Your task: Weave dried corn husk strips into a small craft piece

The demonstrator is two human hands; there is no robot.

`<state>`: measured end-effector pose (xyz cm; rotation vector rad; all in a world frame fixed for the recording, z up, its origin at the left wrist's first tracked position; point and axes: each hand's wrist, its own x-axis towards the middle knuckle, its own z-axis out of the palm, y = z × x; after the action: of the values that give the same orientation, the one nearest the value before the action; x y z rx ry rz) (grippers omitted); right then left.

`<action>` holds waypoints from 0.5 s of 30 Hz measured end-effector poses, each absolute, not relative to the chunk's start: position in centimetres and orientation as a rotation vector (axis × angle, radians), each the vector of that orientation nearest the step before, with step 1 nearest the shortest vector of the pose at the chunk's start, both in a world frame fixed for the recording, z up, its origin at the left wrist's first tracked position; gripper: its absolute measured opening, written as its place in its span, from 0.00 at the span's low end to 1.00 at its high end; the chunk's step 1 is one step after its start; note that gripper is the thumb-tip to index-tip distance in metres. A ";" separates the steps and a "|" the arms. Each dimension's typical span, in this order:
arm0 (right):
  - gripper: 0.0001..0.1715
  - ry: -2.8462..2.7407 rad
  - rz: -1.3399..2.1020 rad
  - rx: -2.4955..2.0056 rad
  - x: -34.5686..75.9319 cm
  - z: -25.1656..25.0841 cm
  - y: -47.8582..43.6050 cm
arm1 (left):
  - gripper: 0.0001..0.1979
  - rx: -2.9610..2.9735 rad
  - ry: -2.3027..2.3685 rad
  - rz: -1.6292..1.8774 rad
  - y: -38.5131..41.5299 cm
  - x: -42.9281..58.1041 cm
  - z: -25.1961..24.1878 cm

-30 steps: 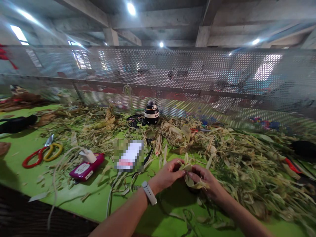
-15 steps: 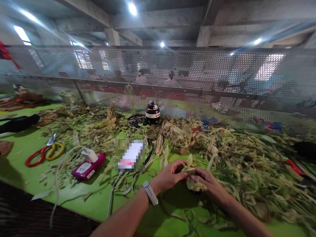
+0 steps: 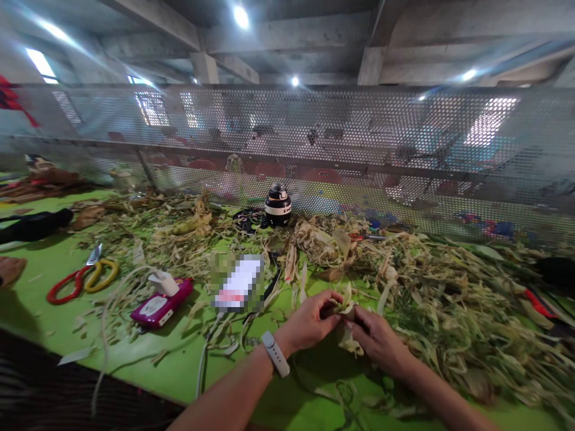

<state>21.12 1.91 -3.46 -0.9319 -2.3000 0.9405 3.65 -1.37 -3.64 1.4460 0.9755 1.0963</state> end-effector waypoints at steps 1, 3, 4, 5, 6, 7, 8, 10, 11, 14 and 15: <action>0.10 -2.308 0.900 -0.942 21.1 -3.6 1.9 | 0.11 1.475 0.997 1.098 -1.4 3.7 -3.6; 0.11 -2.340 0.843 -0.927 21.0 -3.6 1.5 | 0.11 1.547 1.055 1.103 -1.5 3.7 -3.7; 0.11 -2.364 0.828 -0.898 20.9 -3.5 1.2 | 0.11 1.586 1.090 1.100 -1.4 3.7 -3.8; 0.11 -2.403 0.829 -0.848 20.7 -3.3 0.7 | 0.10 1.622 1.119 1.097 -1.4 3.8 -4.0; 0.12 -2.438 0.817 -0.806 20.5 -2.9 0.1 | 0.10 1.646 1.139 1.098 -1.3 3.8 -4.1; 0.12 -2.476 0.810 -0.748 20.3 -2.5 -0.6 | 0.10 1.653 1.151 1.103 -1.2 3.8 -4.2; 0.13 -2.524 0.818 -0.690 20.0 -1.8 -1.3 | 0.10 1.643 1.162 1.120 -1.1 3.8 -4.4; 0.13 -2.545 0.898 -0.643 19.9 -0.3 -2.5 | 0.10 1.588 1.211 1.204 -0.8 3.6 -4.4; 0.13 -2.537 0.986 -0.597 20.0 0.4 -3.0 | 0.09 1.557 1.270 1.272 -0.6 3.4 -4.4; 0.14 -2.433 1.199 -0.577 21.7 2.0 -4.1 | 0.07 1.425 1.444 1.447 -0.1 2.6 -4.4; 0.13 -2.369 1.248 -0.590 22.6 2.1 -4.5 | 0.06 1.393 1.466 1.475 0.0 2.3 -4.4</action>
<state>22.64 -4.45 2.07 -0.5896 -2.3691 1.2476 2.30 0.03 -4.38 1.3927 1.4663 1.4747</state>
